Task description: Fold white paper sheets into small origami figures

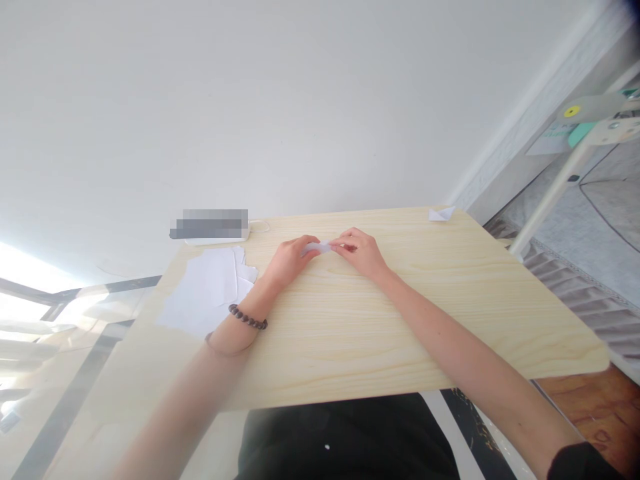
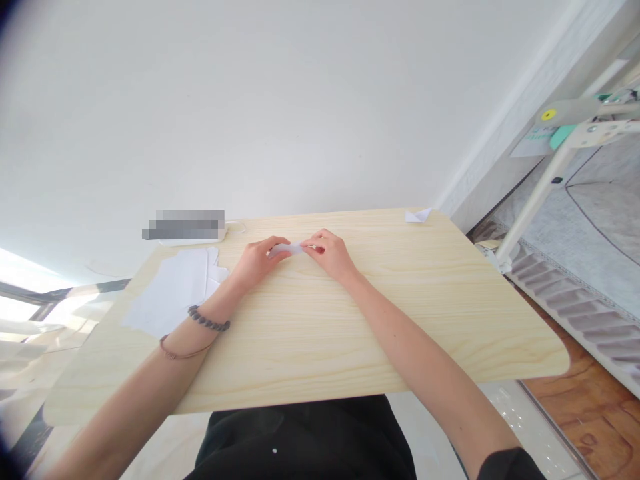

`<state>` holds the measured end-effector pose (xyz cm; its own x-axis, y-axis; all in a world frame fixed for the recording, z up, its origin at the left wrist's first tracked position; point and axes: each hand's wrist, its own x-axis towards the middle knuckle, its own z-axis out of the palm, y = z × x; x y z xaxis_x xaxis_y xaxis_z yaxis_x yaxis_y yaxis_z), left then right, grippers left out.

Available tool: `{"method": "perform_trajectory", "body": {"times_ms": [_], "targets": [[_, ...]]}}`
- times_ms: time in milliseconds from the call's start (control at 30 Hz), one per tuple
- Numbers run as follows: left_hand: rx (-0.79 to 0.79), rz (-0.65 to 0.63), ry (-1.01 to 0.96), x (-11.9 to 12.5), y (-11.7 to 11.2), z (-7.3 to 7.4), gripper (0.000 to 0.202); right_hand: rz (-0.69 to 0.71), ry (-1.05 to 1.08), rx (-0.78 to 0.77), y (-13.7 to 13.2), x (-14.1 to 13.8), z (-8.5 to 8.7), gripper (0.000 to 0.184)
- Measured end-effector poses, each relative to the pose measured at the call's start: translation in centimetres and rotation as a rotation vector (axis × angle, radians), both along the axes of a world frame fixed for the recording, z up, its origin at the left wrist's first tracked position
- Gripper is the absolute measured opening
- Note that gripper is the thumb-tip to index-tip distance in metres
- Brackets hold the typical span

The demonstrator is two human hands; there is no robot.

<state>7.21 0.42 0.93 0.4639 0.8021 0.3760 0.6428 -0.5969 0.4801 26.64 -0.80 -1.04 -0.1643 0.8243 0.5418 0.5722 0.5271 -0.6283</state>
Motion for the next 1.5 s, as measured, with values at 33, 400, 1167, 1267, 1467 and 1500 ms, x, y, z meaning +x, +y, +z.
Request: {"method": "perform_trajectory", "body": {"times_ms": [33,400,1167,1267,1467,1500], "targets": [[-0.006,0.005,-0.017,-0.02,0.03,-0.02,0.020,0.002,-0.008,0.006,0.02,0.00,-0.07,0.019],[-0.003,-0.036,-0.080,0.01,-0.25,0.29,0.022,0.047,-0.053,0.005,0.03,0.00,-0.35,0.021],[0.121,-0.167,0.013,0.06,0.17,-0.05,0.025,0.006,0.034,-0.109,0.25,-0.10,-0.30,0.016],[0.125,-0.111,0.012,0.03,0.17,-0.03,0.028,0.004,0.022,-0.113,0.33,-0.11,-0.23,0.015],[0.091,-0.036,0.070,-0.18,0.55,-0.36,0.021,-0.001,-0.005,-0.087,0.21,0.00,-0.18,0.014],[0.092,-0.031,0.075,-0.20,0.62,-0.41,0.021,0.005,-0.005,-0.087,0.19,0.02,-0.17,0.014]]}}
